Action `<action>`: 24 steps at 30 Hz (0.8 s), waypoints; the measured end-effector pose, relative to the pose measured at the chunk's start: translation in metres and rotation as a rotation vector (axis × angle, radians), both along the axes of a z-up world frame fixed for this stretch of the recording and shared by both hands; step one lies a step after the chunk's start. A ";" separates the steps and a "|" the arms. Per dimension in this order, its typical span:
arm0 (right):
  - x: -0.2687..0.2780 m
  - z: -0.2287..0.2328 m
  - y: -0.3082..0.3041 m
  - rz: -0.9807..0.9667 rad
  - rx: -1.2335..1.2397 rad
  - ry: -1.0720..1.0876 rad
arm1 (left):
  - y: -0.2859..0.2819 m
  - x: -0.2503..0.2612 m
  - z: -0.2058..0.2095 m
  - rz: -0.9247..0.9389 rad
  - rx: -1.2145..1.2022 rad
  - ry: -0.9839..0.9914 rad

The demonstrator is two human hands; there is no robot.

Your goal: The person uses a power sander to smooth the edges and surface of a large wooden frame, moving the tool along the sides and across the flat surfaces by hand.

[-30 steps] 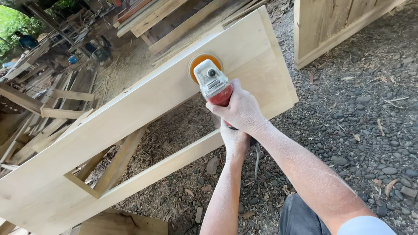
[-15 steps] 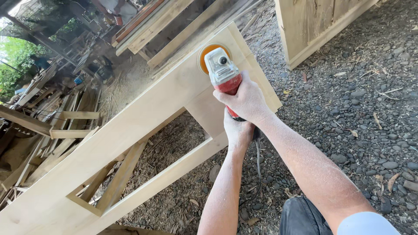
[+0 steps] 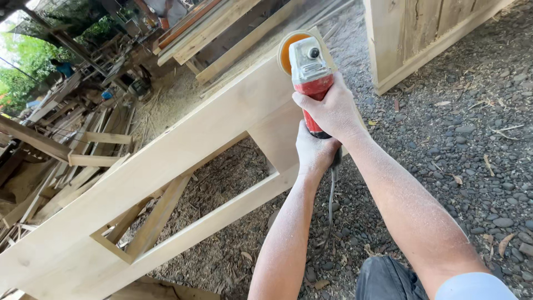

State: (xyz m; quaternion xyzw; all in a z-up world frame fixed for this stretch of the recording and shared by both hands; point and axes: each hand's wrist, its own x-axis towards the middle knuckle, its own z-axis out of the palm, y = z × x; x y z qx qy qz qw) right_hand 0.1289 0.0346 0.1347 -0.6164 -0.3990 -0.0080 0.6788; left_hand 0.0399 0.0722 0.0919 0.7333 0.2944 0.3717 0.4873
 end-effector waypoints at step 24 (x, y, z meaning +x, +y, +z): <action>-0.222 0.004 0.094 0.174 -0.381 -0.310 | 0.068 -0.199 -0.042 0.125 -0.310 -0.416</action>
